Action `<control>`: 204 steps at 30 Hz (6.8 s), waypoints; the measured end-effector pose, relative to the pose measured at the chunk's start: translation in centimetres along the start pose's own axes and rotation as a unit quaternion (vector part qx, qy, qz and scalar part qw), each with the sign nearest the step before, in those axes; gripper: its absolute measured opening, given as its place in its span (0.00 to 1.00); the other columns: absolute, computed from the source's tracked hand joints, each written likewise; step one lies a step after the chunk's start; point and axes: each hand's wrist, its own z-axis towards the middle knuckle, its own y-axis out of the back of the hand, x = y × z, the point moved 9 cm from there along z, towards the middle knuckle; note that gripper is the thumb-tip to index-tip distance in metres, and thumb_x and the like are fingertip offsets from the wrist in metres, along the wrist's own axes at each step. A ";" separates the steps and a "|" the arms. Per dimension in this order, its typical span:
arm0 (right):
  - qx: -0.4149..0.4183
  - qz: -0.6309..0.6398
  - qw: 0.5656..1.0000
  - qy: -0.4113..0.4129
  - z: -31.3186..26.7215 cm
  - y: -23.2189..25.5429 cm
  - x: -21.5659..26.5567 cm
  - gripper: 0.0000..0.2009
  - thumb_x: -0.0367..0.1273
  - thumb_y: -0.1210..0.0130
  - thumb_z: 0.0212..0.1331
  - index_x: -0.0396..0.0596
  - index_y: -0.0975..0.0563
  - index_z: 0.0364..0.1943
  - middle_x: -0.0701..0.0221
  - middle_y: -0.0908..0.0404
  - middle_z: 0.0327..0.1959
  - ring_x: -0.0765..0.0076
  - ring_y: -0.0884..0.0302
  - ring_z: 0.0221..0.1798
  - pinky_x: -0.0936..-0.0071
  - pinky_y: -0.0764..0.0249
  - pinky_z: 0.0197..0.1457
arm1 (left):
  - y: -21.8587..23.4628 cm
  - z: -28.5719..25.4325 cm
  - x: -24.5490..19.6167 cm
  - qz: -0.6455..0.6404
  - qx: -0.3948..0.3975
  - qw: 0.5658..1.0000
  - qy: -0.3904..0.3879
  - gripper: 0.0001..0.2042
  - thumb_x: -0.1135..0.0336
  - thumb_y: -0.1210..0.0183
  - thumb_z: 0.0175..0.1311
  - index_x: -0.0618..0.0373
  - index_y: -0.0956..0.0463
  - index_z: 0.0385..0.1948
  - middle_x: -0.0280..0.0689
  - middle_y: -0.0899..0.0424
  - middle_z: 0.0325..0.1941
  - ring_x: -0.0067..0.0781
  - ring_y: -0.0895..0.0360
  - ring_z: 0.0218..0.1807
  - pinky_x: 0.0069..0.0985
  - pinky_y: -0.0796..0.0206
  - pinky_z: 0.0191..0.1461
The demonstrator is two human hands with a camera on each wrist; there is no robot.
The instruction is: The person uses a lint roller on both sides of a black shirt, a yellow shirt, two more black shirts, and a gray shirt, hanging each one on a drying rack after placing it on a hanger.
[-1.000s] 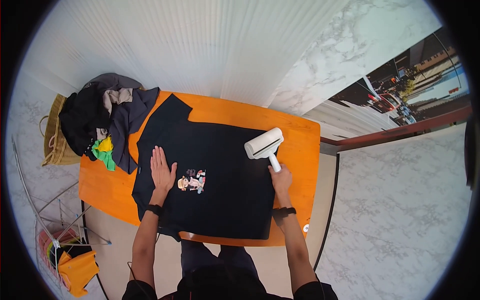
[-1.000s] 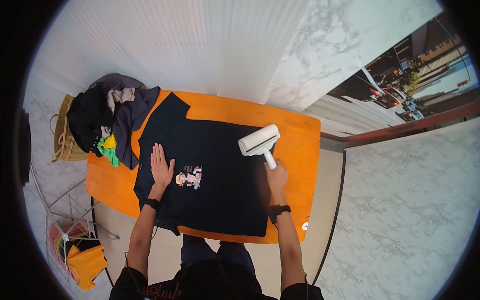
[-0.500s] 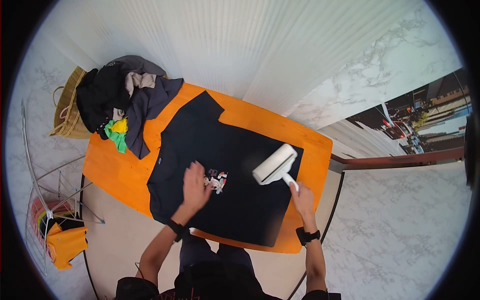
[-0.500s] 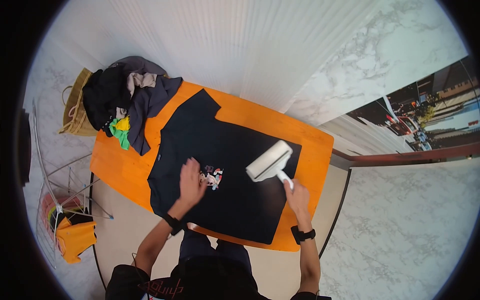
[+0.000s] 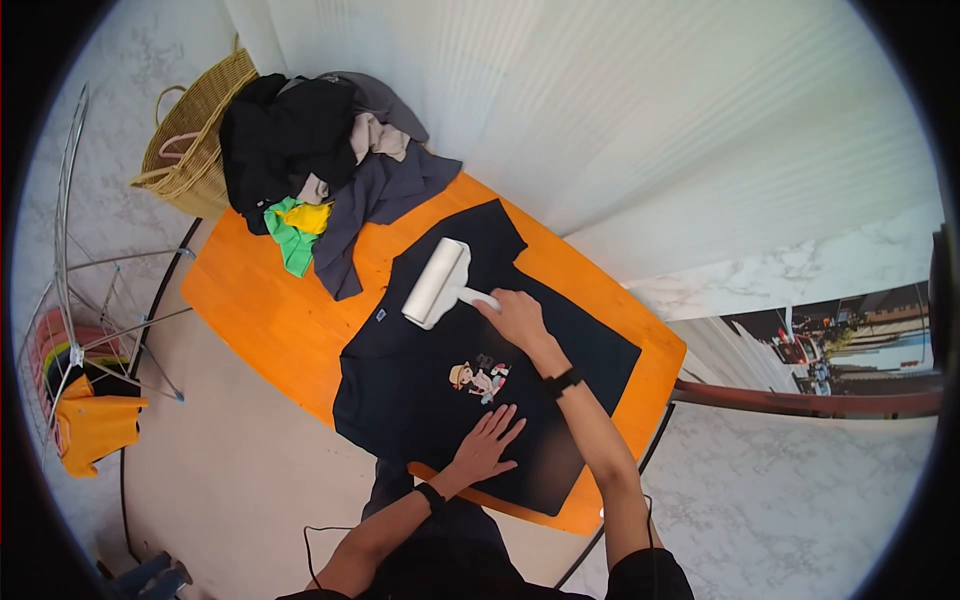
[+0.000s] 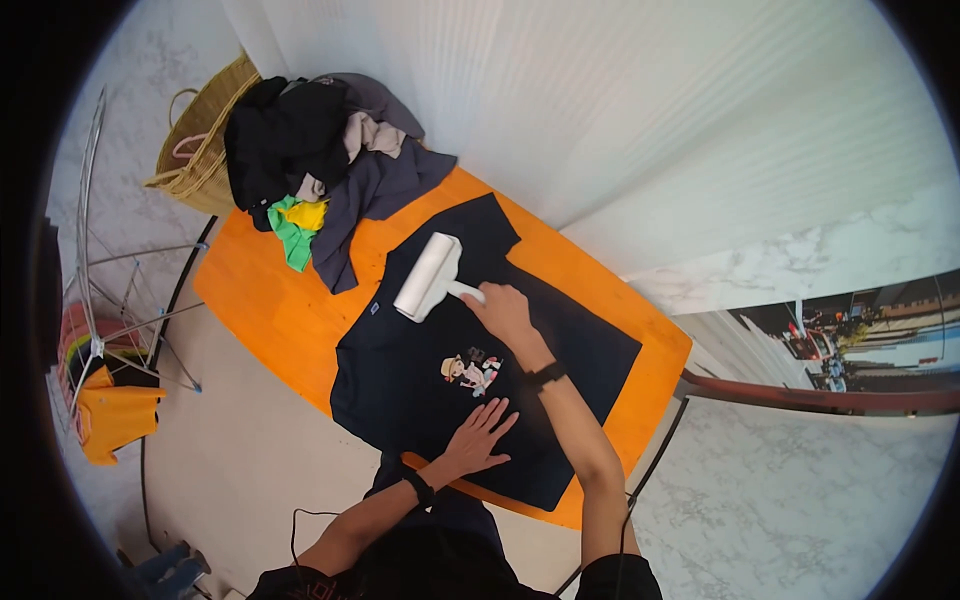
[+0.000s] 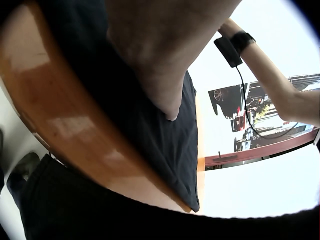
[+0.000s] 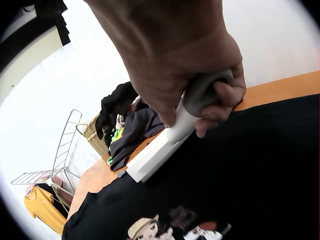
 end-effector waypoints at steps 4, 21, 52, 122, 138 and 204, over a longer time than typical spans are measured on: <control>-0.001 0.005 1.000 0.019 4.2 -1.5 4.3 0.22 0.52 0.45 0.62 0.45 0.17 0.32 0.58 0.17 0.26 0.47 0.18 0.34 0.56 0.25 0.39 | -0.2 -0.3 0.2 -0.015 -0.004 1.000 -0.003 0.45 0.42 0.39 0.58 0.50 0.50 0.74 0.47 0.54 0.79 0.44 0.58 0.80 0.38 0.65 0.80; -0.001 -0.013 0.999 -0.042 -10.1 6.7 -13.6 0.23 0.54 0.45 0.60 0.47 0.17 0.32 0.59 0.16 0.28 0.46 0.18 0.37 0.53 0.24 0.41 | 6.7 -2.2 8.8 0.094 -0.157 0.958 0.221 0.49 0.44 0.38 0.55 0.70 0.52 0.71 0.55 0.52 0.77 0.51 0.56 0.79 0.42 0.64 0.79; 0.024 0.038 0.998 -0.053 -20.3 4.4 -13.4 0.20 0.52 0.43 0.61 0.50 0.17 0.36 0.60 0.17 0.26 0.49 0.18 0.34 0.58 0.25 0.37 | -2.3 -4.4 -4.7 0.021 -0.044 0.997 0.053 0.39 0.46 0.40 0.61 0.58 0.43 0.70 0.56 0.48 0.75 0.55 0.50 0.77 0.45 0.56 0.77; 0.009 0.079 0.997 0.021 -18.2 -8.1 9.2 0.19 0.47 0.46 0.64 0.43 0.23 0.30 0.53 0.18 0.27 0.42 0.19 0.35 0.50 0.25 0.37 | 0.4 -16.1 1.1 0.089 -0.189 0.957 0.202 0.35 0.49 0.40 0.59 0.71 0.33 0.60 0.56 0.36 0.68 0.55 0.43 0.72 0.46 0.58 0.77; -0.025 0.059 0.998 -0.003 -16.8 -5.5 10.7 0.22 0.51 0.45 0.63 0.45 0.19 0.32 0.54 0.18 0.28 0.43 0.19 0.35 0.55 0.25 0.37 | 10.2 -20.5 12.6 0.014 -0.318 0.905 0.281 0.31 0.62 0.44 0.63 0.68 0.41 0.66 0.52 0.40 0.72 0.53 0.46 0.74 0.43 0.54 0.77; -0.028 0.171 0.978 -0.111 -27.3 -6.4 4.7 0.22 0.53 0.47 0.63 0.47 0.19 0.33 0.57 0.17 0.30 0.45 0.19 0.39 0.54 0.26 0.41 | 7.0 -25.4 12.8 0.040 -0.226 0.925 0.304 0.38 0.57 0.45 0.64 0.63 0.51 0.72 0.50 0.49 0.77 0.52 0.54 0.78 0.44 0.62 0.79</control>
